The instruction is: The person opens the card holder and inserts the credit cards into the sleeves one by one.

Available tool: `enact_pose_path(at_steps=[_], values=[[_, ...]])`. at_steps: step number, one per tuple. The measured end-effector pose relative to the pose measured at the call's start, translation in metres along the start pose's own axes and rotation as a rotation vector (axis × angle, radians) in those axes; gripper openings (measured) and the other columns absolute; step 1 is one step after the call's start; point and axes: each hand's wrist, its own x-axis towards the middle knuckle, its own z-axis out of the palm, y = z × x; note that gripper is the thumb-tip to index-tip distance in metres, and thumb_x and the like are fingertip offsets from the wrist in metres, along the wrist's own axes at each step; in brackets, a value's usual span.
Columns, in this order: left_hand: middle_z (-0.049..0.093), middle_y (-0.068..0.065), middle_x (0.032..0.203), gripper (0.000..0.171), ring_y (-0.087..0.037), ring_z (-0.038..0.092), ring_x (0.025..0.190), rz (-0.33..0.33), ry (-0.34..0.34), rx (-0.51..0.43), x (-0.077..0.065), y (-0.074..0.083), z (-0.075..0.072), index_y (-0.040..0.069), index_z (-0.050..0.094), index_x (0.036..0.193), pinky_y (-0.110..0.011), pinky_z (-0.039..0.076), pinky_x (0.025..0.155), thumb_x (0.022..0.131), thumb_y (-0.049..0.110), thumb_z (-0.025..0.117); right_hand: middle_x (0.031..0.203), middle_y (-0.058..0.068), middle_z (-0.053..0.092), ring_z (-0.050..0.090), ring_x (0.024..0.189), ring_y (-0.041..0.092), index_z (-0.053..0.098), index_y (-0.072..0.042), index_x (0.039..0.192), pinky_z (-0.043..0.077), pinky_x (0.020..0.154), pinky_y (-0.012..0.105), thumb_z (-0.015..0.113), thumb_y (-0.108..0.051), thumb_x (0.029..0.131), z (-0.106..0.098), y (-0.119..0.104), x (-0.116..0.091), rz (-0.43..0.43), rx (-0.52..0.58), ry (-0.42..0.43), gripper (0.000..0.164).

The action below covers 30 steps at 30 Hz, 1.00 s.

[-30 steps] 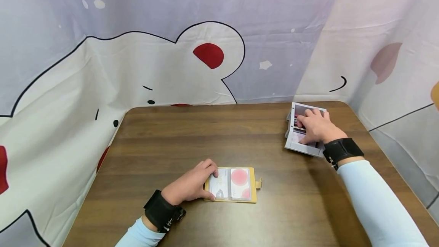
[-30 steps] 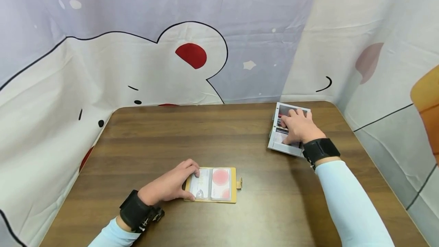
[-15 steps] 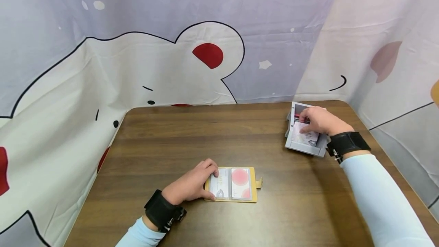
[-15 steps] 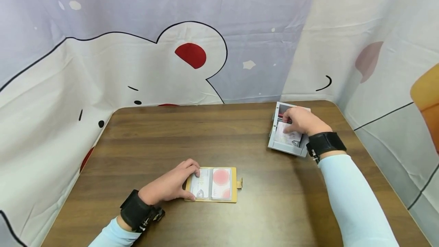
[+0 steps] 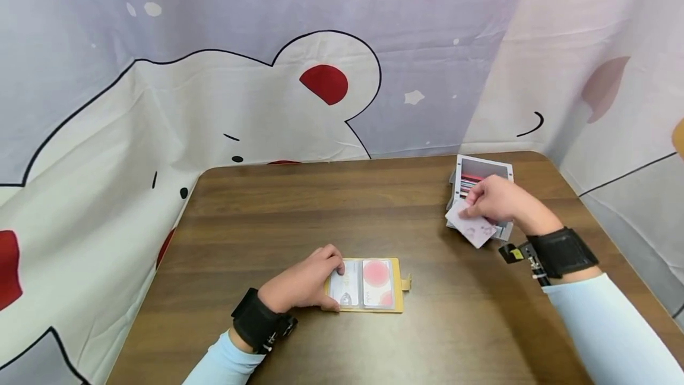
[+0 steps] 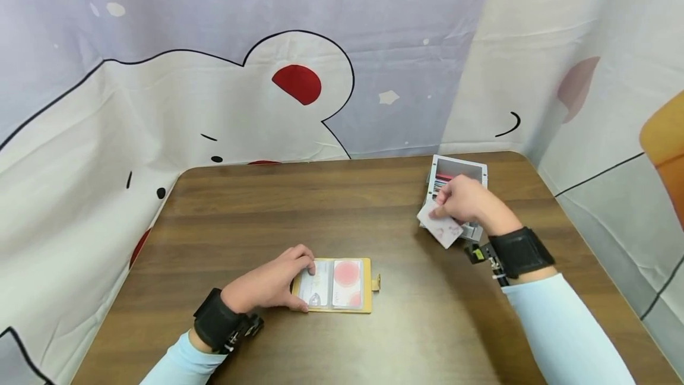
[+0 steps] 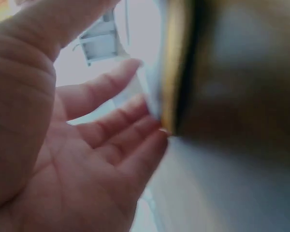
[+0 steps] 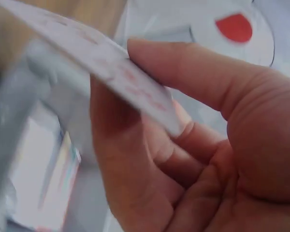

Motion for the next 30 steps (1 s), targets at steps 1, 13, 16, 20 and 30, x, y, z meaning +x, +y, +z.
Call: enact_pose_path(at_steps=[1, 13, 16, 20, 30], values=[[0.049, 0.002, 0.122, 0.056, -0.015, 0.044, 0.108, -0.004, 0.001, 0.017, 0.002, 0.003, -0.001, 0.013, 0.059, 0.112, -0.025, 0.047, 0.090, 0.076, 0.042, 0.091, 0.058, -0.008, 0.055, 0.052, 0.053, 0.009, 0.064, -0.009, 0.073, 0.044, 0.050, 0.025, 0.084, -0.019, 0.081, 0.007, -0.003, -0.003, 0.008, 0.039, -0.014, 0.024], [0.058, 0.002, 0.106, 0.039, -0.015, 0.051, 0.098, 0.085, 0.216, 0.210, 0.043, 0.054, 0.019, 0.014, 0.065, 0.100, -0.029, 0.046, 0.089, 0.088, 0.048, 0.078, 0.064, 0.002, 0.069, 0.064, 0.053, 0.010, 0.058, -0.004, 0.072, 0.054, 0.048, 0.028, 0.081, -0.013, 0.085, 0.099, -0.034, -0.023, 0.054, 0.515, -0.123, 0.028], [0.057, 0.003, 0.108, 0.058, -0.015, 0.053, 0.102, 0.104, 0.237, 0.188, 0.048, 0.061, 0.026, 0.012, 0.061, 0.108, -0.030, 0.048, 0.093, 0.079, 0.056, 0.084, 0.065, 0.003, 0.069, 0.064, 0.052, 0.010, 0.055, -0.005, 0.070, 0.056, 0.049, 0.031, 0.080, -0.011, 0.086, 0.110, -0.039, -0.026, 0.035, 0.561, -0.098, 0.031], [0.060, 0.002, 0.116, 0.082, -0.016, 0.056, 0.111, 0.106, 0.210, 0.134, 0.051, 0.062, 0.034, 0.011, 0.054, 0.124, -0.035, 0.049, 0.100, 0.068, 0.057, 0.091, 0.065, 0.004, 0.070, 0.065, 0.050, 0.010, 0.056, -0.005, 0.069, 0.057, 0.049, 0.033, 0.079, -0.011, 0.087, 0.122, -0.046, -0.028, 0.022, 0.595, -0.103, 0.030], [0.063, -0.006, 0.134, 0.096, -0.021, 0.058, 0.126, 0.069, 0.203, 0.052, 0.049, 0.060, 0.035, 0.009, 0.044, 0.143, -0.038, 0.048, 0.107, 0.071, 0.050, 0.092, 0.063, 0.005, 0.070, 0.066, 0.049, 0.012, 0.057, -0.003, 0.071, 0.059, 0.051, 0.039, 0.080, -0.009, 0.086, 0.132, -0.054, -0.029, 0.024, 0.626, -0.095, 0.028]])
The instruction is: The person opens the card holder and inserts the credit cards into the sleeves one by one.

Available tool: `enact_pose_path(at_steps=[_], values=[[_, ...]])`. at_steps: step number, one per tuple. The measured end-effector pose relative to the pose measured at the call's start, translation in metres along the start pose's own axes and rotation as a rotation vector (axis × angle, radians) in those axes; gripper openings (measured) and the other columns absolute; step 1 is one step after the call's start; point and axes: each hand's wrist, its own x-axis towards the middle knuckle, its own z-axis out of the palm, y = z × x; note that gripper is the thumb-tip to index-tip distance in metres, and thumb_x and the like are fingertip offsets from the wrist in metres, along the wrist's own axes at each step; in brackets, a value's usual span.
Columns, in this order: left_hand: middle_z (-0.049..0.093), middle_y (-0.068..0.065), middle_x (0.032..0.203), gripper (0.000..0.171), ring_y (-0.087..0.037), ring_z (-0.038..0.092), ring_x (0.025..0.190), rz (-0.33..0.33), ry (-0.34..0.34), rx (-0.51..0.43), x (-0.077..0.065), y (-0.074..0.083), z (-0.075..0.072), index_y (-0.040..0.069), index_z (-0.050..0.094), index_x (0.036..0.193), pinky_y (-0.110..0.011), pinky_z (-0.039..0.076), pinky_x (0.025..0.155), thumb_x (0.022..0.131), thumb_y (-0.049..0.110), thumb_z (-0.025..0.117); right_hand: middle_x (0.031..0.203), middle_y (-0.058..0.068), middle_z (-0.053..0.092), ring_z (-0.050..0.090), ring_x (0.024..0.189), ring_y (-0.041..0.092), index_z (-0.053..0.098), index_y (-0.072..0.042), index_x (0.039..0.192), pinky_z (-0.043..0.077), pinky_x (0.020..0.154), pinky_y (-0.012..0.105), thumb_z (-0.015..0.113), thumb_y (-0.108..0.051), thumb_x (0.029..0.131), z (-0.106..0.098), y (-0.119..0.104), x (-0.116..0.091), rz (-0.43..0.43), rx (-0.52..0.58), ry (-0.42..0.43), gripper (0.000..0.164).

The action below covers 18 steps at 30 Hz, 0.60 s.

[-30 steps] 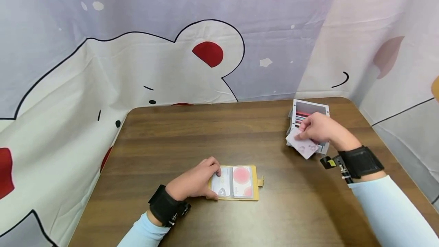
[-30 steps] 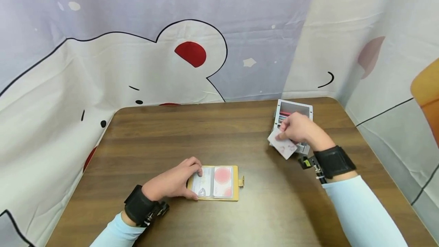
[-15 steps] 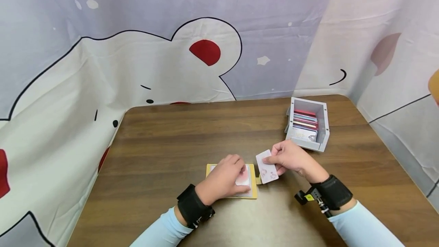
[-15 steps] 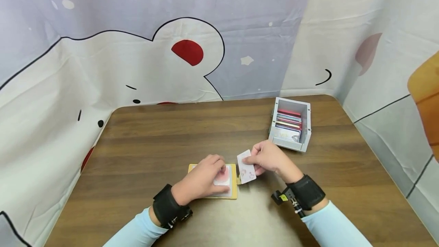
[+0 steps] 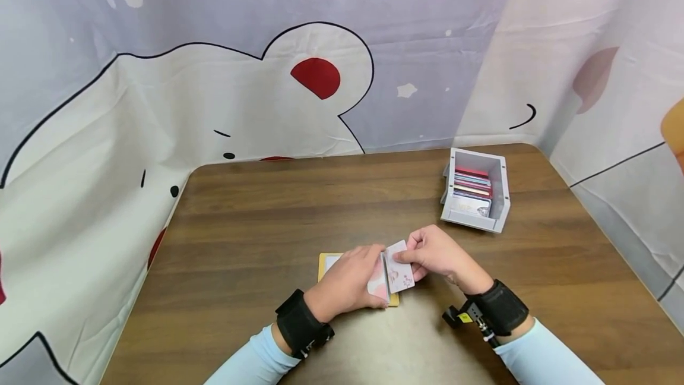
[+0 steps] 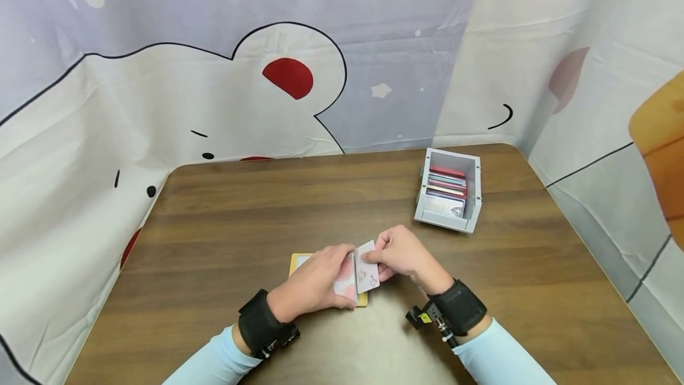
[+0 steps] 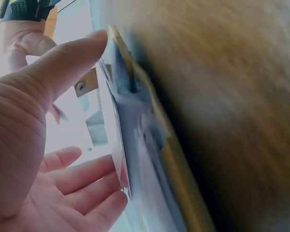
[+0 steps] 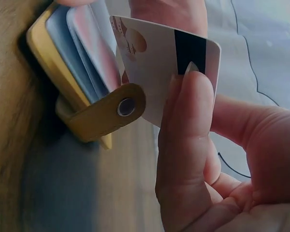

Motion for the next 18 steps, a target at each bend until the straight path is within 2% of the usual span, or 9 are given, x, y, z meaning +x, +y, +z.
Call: enact_pose_path(at_steps=[5, 9, 15, 18], values=[[0.061, -0.003, 0.136, 0.096, -0.020, 0.055, 0.126, -0.021, 0.030, -0.054, -0.007, -0.005, -0.007, 0.010, 0.044, 0.146, -0.034, 0.048, 0.106, 0.073, 0.050, 0.091, 0.065, 0.007, 0.072, 0.067, 0.051, 0.014, 0.058, -0.002, 0.072, 0.059, 0.053, 0.042, 0.080, -0.010, 0.086, 0.000, -0.004, 0.001, -0.006, -0.006, -0.007, 0.028], [0.057, -0.001, 0.140, 0.092, -0.018, 0.051, 0.123, -0.020, 0.032, -0.144, -0.014, -0.011, -0.016, 0.013, 0.044, 0.147, -0.030, 0.048, 0.102, 0.075, 0.045, 0.090, 0.068, 0.008, 0.073, 0.069, 0.054, 0.015, 0.057, -0.001, 0.073, 0.060, 0.055, 0.042, 0.080, -0.010, 0.086, 0.001, -0.010, 0.003, -0.024, -0.002, -0.034, 0.028], [0.046, -0.005, 0.150, 0.071, -0.017, 0.051, 0.126, 0.019, -0.007, -0.331, -0.027, -0.030, -0.028, 0.015, 0.053, 0.141, -0.031, 0.050, 0.101, 0.081, 0.032, 0.087, 0.068, 0.007, 0.073, 0.068, 0.053, 0.014, 0.058, -0.001, 0.075, 0.060, 0.055, 0.040, 0.080, -0.011, 0.087, 0.007, -0.021, 0.011, -0.059, -0.068, -0.039, 0.028], [0.041, -0.009, 0.153, 0.063, -0.021, 0.053, 0.126, 0.003, -0.026, -0.379, -0.037, -0.040, -0.034, 0.013, 0.056, 0.132, -0.033, 0.051, 0.100, 0.080, 0.029, 0.087, 0.065, 0.004, 0.071, 0.067, 0.051, 0.013, 0.059, -0.002, 0.074, 0.059, 0.054, 0.039, 0.081, -0.013, 0.087, 0.015, -0.025, 0.019, -0.062, -0.117, -0.015, 0.028]])
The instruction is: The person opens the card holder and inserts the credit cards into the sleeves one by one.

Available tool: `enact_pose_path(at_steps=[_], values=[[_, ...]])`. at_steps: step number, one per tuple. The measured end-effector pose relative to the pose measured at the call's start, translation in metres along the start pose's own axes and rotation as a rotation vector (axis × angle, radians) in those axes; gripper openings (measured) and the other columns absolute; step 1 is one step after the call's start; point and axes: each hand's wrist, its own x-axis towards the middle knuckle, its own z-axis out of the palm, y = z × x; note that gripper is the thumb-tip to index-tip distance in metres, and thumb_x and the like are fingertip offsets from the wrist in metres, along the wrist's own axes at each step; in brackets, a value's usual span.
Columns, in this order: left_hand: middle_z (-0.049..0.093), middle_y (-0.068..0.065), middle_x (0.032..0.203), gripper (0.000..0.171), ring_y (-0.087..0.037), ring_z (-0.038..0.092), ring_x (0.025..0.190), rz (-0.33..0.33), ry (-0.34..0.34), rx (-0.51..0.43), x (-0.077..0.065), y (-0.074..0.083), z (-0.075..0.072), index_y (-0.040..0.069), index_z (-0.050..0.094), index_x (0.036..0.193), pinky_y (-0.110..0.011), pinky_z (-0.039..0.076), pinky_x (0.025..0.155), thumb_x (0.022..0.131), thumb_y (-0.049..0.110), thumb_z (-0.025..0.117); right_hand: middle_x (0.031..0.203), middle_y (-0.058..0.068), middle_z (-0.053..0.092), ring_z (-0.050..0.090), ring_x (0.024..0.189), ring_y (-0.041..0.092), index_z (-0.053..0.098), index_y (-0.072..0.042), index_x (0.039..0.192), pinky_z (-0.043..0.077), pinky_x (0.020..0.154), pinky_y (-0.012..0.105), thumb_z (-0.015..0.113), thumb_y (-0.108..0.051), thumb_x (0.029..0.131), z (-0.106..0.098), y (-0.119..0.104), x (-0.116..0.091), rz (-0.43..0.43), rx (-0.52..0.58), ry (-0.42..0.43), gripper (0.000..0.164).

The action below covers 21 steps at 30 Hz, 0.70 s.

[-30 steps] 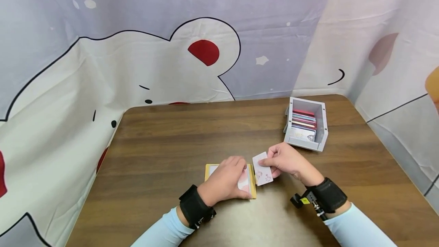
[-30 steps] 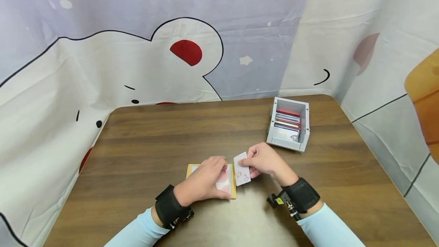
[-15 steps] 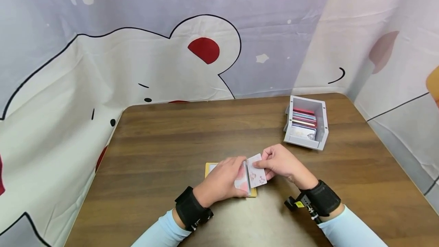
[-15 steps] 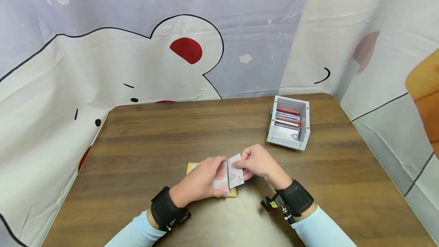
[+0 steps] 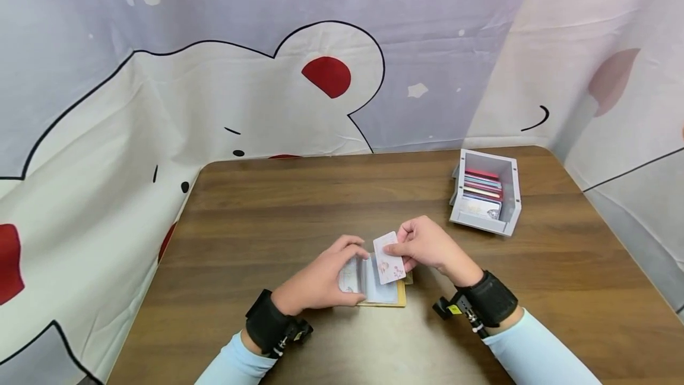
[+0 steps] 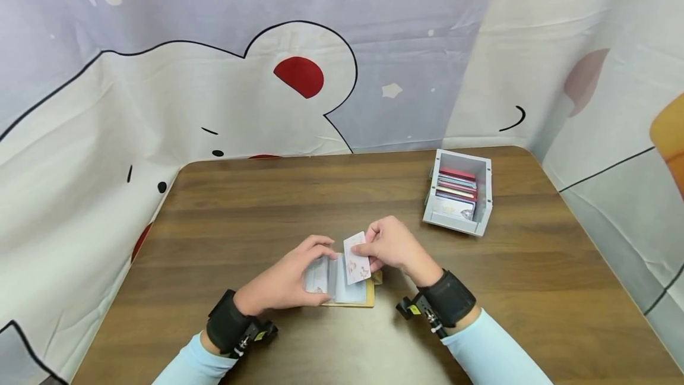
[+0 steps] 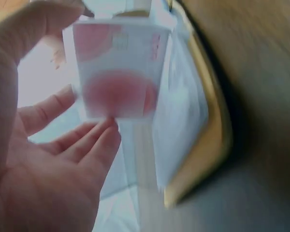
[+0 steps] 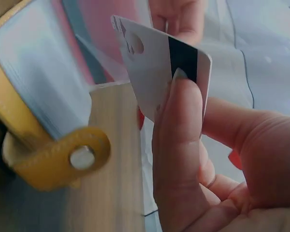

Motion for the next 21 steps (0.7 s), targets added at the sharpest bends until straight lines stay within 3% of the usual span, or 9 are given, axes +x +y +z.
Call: enact_pose_path(at_steps=[3, 8, 13, 21], values=[[0.041, -0.010, 0.153, 0.062, -0.022, 0.053, 0.125, -0.035, -0.008, 0.022, -0.010, -0.007, -0.009, 0.012, 0.055, 0.127, -0.036, 0.051, 0.100, 0.078, 0.029, 0.088, 0.063, 0.003, 0.068, 0.065, 0.048, 0.012, 0.058, -0.004, 0.074, 0.059, 0.054, 0.040, 0.082, -0.013, 0.086, 0.011, -0.004, 0.009, -0.001, -0.025, 0.031, 0.028], [0.048, -0.006, 0.143, 0.062, -0.020, 0.050, 0.121, -0.093, -0.039, 0.236, -0.023, -0.015, -0.015, 0.014, 0.056, 0.120, -0.038, 0.049, 0.102, 0.074, 0.036, 0.090, 0.059, 0.002, 0.067, 0.065, 0.045, 0.013, 0.059, -0.006, 0.073, 0.059, 0.052, 0.040, 0.084, -0.015, 0.085, 0.029, -0.009, 0.024, -0.019, -0.071, 0.071, 0.029], [0.053, -0.003, 0.135, 0.061, -0.022, 0.049, 0.118, -0.090, -0.058, 0.388, -0.025, -0.020, -0.013, 0.014, 0.058, 0.115, -0.041, 0.046, 0.104, 0.072, 0.042, 0.092, 0.057, 0.003, 0.067, 0.069, 0.047, 0.020, 0.059, -0.008, 0.071, 0.056, 0.048, 0.036, 0.084, -0.017, 0.085, 0.037, -0.008, 0.032, -0.022, -0.119, 0.086, 0.030], [0.054, -0.003, 0.135, 0.059, -0.022, 0.049, 0.119, -0.093, -0.051, 0.369, -0.024, -0.019, -0.011, 0.014, 0.060, 0.114, -0.042, 0.046, 0.105, 0.073, 0.041, 0.092, 0.050, 0.003, 0.062, 0.062, 0.040, 0.013, 0.059, -0.009, 0.064, 0.049, 0.041, 0.026, 0.086, -0.020, 0.083, 0.043, -0.005, 0.031, 0.039, -0.199, 0.049, 0.035]])
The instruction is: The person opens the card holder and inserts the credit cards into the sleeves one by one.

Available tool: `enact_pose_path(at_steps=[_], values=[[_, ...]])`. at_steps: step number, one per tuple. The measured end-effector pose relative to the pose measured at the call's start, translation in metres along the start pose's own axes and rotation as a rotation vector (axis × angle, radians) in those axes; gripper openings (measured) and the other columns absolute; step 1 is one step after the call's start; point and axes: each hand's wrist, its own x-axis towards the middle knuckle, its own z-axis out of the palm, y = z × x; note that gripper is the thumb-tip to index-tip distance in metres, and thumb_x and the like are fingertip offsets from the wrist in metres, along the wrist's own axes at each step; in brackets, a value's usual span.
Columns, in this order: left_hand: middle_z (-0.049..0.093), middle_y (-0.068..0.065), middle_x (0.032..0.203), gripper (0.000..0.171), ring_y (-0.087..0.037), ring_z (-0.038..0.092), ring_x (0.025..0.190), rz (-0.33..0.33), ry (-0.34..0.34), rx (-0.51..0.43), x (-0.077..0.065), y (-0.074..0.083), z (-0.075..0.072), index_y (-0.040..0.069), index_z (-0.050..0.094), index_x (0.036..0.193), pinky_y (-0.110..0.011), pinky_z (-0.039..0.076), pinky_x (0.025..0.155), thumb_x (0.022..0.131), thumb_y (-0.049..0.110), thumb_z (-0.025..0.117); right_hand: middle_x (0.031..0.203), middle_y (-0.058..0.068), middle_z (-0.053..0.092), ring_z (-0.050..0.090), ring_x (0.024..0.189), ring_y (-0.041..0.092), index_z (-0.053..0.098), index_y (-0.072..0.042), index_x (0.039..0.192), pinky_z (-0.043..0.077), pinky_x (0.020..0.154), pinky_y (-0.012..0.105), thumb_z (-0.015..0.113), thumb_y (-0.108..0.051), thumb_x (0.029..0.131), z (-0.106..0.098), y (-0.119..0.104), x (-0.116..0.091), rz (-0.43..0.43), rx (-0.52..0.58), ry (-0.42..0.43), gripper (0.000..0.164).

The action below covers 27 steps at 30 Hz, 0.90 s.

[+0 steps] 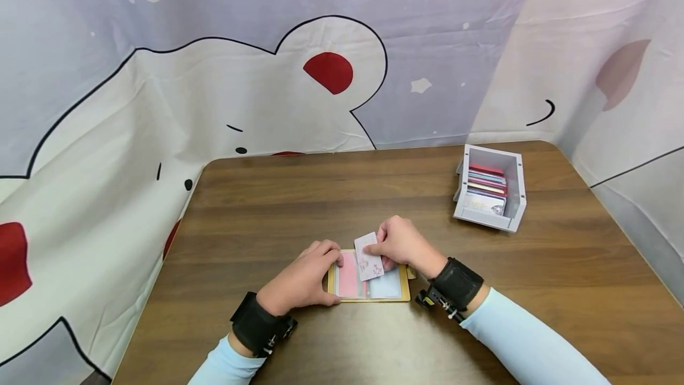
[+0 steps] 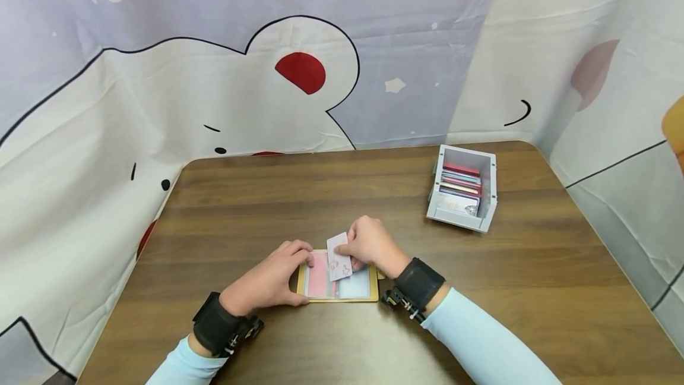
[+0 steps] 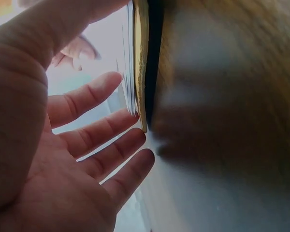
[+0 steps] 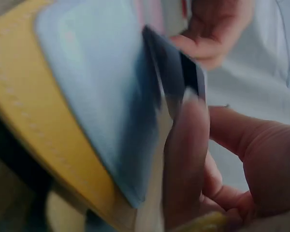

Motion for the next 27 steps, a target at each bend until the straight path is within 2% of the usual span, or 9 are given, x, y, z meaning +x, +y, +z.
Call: enact_pose_path(at_steps=[6, 12, 17, 21, 27], values=[[0.056, 0.002, 0.128, 0.063, -0.019, 0.050, 0.117, -0.028, -0.007, -0.040, 0.001, 0.000, -0.002, 0.016, 0.057, 0.117, -0.040, 0.047, 0.104, 0.072, 0.042, 0.093, 0.048, 0.004, 0.061, 0.057, 0.037, 0.008, 0.062, -0.008, 0.061, 0.053, 0.042, 0.030, 0.085, -0.020, 0.085, 0.006, -0.003, -0.006, 0.052, -0.015, -0.097, 0.035], [0.059, 0.003, 0.125, 0.075, -0.017, 0.052, 0.115, -0.033, 0.000, -0.041, 0.003, -0.002, -0.001, 0.015, 0.054, 0.126, -0.037, 0.047, 0.103, 0.069, 0.043, 0.095, 0.055, 0.010, 0.066, 0.063, 0.042, 0.012, 0.067, 0.001, 0.069, 0.057, 0.049, 0.032, 0.074, -0.009, 0.092, 0.009, -0.005, -0.007, 0.090, 0.089, -0.206, 0.026], [0.060, 0.001, 0.132, 0.084, -0.018, 0.053, 0.119, -0.042, -0.007, -0.035, 0.004, -0.002, 0.001, 0.013, 0.053, 0.135, -0.037, 0.048, 0.105, 0.069, 0.046, 0.094, 0.060, 0.014, 0.068, 0.067, 0.047, 0.015, 0.067, 0.003, 0.073, 0.059, 0.053, 0.033, 0.069, -0.004, 0.094, 0.011, -0.007, -0.003, 0.137, 0.174, -0.264, 0.022], [0.060, -0.002, 0.138, 0.093, -0.018, 0.053, 0.121, -0.042, -0.005, -0.036, 0.004, -0.001, 0.002, 0.011, 0.050, 0.143, -0.037, 0.048, 0.105, 0.069, 0.046, 0.094, 0.064, 0.017, 0.070, 0.068, 0.049, 0.016, 0.068, 0.004, 0.077, 0.060, 0.054, 0.033, 0.067, -0.003, 0.095, 0.014, -0.009, -0.001, 0.167, 0.223, -0.297, 0.019], [0.059, -0.007, 0.142, 0.102, -0.019, 0.054, 0.120, 0.003, 0.021, -0.024, 0.005, -0.001, 0.003, 0.006, 0.045, 0.149, -0.037, 0.047, 0.106, 0.069, 0.044, 0.095, 0.064, 0.018, 0.070, 0.069, 0.050, 0.017, 0.069, 0.004, 0.079, 0.060, 0.055, 0.032, 0.067, 0.000, 0.094, 0.019, -0.009, 0.001, 0.167, 0.243, -0.297, 0.016]])
